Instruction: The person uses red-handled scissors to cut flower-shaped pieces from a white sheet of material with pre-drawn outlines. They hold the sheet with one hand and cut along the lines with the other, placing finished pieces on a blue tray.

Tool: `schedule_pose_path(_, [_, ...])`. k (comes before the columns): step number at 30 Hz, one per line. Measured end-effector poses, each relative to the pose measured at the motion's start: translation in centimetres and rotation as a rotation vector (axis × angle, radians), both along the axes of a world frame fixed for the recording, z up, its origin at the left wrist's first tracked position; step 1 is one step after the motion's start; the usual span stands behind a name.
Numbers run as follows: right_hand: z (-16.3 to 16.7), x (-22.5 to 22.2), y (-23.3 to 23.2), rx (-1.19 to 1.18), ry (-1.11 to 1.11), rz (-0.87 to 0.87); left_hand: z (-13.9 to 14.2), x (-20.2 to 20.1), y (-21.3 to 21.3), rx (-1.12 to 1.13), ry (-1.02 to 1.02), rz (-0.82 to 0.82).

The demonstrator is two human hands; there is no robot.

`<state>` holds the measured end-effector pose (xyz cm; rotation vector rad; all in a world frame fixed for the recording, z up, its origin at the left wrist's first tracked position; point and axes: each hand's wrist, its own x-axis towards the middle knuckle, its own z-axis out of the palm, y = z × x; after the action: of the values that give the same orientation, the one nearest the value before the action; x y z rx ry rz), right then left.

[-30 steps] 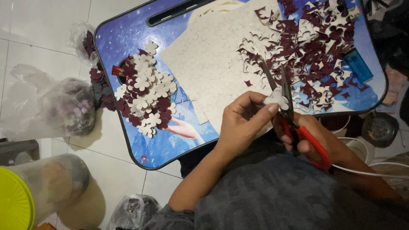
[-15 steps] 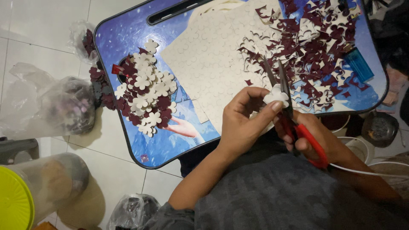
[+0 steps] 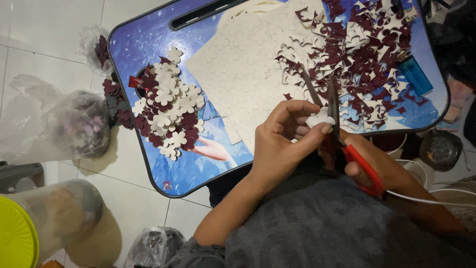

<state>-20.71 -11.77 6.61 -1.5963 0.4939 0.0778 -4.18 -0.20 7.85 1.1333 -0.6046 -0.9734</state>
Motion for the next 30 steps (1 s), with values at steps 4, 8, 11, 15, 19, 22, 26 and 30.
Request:
schedule_pose_path(4, [0.0, 0.2, 0.0, -0.056, 0.031, 0.005, 0.2, 0.5, 0.1, 0.033, -0.039, -0.021])
schedule_pose_path(8, [0.0, 0.4, 0.1, -0.028, 0.030, -0.003, 0.4, 0.7, 0.4, 0.066, -0.081, -0.019])
schedule_pose_path(11, [0.3, 0.4, 0.1, 0.000, 0.047, -0.015, 0.5, 0.9, 0.5, 0.090, -0.075, -0.024])
schedule_pose_path(15, [0.3, 0.4, 0.1, 0.067, 0.052, -0.015, 0.6, 1.2, 0.7, 0.069, -0.142, -0.024])
schedule_pose_path(19, [0.0, 0.0, -0.1, 0.066, 0.047, -0.022, 0.8, 1.8, 1.1, 0.095, -0.175, -0.044])
schedule_pose_path(22, [-0.3, -0.3, -0.2, 0.079, 0.021, -0.009, 0.8, 2.1, 1.3, 0.095, -0.223, -0.037])
schedule_pose_path(26, [-0.6, -0.4, -0.3, 0.092, 0.014, -0.003, 0.6, 2.2, 1.2, 0.061, -0.170, -0.022])
schedule_pose_path(30, [-0.6, -0.6, -0.6, 0.100, 0.009, 0.018, 0.5, 2.3, 1.2, 0.088, -0.131, 0.004])
